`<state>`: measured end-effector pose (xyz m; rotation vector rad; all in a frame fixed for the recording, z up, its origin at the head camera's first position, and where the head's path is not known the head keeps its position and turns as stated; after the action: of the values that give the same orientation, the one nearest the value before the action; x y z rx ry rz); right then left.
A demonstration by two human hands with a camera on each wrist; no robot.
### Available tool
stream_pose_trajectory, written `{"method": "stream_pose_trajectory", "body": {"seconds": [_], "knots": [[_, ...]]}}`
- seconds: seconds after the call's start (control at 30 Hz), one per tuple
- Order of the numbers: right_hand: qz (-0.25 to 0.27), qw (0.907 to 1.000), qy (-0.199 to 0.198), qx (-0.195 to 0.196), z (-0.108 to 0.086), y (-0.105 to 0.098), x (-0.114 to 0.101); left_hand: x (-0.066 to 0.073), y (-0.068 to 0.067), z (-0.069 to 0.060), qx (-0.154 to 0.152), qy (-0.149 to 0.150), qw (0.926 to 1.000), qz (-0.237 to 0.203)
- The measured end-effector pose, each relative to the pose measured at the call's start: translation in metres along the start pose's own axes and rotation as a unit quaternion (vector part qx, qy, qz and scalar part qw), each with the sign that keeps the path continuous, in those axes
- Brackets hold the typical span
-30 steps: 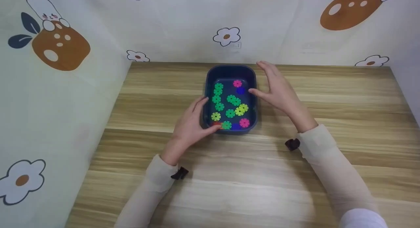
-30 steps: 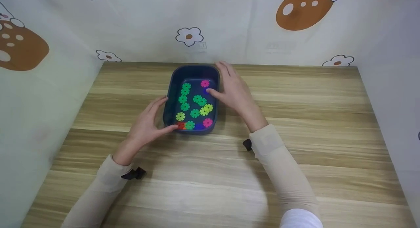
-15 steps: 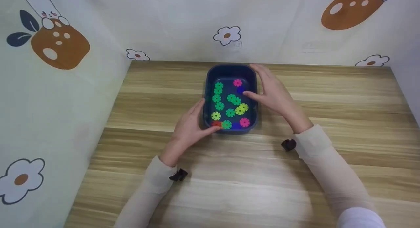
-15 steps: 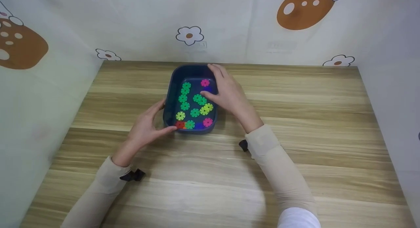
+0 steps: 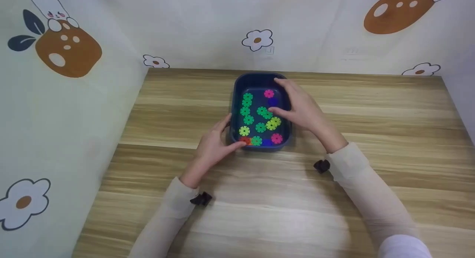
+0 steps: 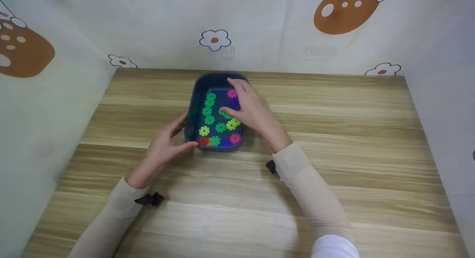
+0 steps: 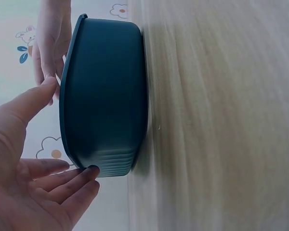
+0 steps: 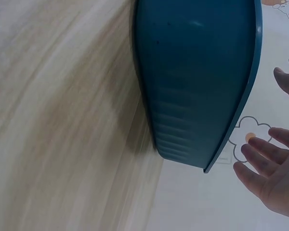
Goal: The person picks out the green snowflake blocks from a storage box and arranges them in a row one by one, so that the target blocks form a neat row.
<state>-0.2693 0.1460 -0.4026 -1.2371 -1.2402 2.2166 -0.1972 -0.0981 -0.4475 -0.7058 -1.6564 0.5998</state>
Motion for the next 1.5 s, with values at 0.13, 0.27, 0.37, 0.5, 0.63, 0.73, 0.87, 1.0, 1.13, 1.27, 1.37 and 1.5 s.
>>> {"method": "stream_pose_trajectory", "body": {"seconds": [0.13, 0.27, 0.37, 0.5, 0.63, 0.73, 0.87, 1.0, 1.13, 1.27, 1.37, 1.5], "knots": [[0.010, 0.9999, 0.003, -0.010, 0.002, 0.006, -0.003, -0.002, 0.001, 0.001, -0.008, 0.004, 0.9998, -0.018], [0.023, 0.9995, -0.014, -0.016, 0.004, 0.012, -0.007, -0.004, 0.002, 0.001, -0.020, 0.008, 0.9993, -0.030], [0.034, 0.9986, -0.036, -0.018, 0.005, 0.016, -0.010, -0.004, 0.003, 0.002, -0.026, 0.014, 0.9988, -0.039], [0.047, 0.9973, -0.046, -0.032, 0.007, 0.022, -0.013, -0.004, 0.003, 0.002, -0.035, 0.020, 0.9980, -0.049], [0.075, 0.9951, -0.044, -0.047, 0.008, 0.030, -0.015, -0.005, 0.004, 0.003, -0.039, 0.019, 0.9979, -0.049], [0.106, 0.9915, -0.053, -0.054, 0.009, 0.035, -0.017, -0.005, 0.005, 0.003, -0.039, 0.020, 0.9979, -0.048], [0.138, 0.9857, -0.078, -0.057, 0.012, 0.042, -0.021, -0.003, 0.005, 0.003, -0.036, 0.032, 0.9978, -0.045], [0.156, 0.9816, -0.085, -0.071, 0.014, 0.050, -0.024, -0.003, 0.004, 0.003, -0.029, 0.040, 0.9981, -0.038], [0.174, 0.9765, -0.071, -0.105, 0.016, 0.058, -0.025, -0.003, 0.005, 0.002, -0.027, 0.040, 0.9984, -0.031], [0.180, 0.9717, -0.053, -0.144, 0.017, 0.066, -0.022, -0.002, 0.005, 0.003, -0.021, 0.049, 0.9981, -0.030], [0.175, 0.9689, -0.041, -0.170, 0.017, 0.071, -0.019, -0.002, 0.005, 0.004, -0.019, 0.050, 0.9982, -0.029], [0.158, 0.9653, -0.029, -0.205, 0.018, 0.077, -0.016, -0.003, 0.004, 0.003, -0.023, 0.037, 0.9986, -0.031]]}}
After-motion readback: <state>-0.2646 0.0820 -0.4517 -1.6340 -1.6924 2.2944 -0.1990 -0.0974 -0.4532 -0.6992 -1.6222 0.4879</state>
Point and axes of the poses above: each hand's wrist, its own z-axis towards the middle knuckle, its own y-axis out of the palm, x = y × z, the point moved 5 cm from there along z, towards the middle knuckle, and after that the axes turned 14 degrees about -y, right-handed, at the moved point
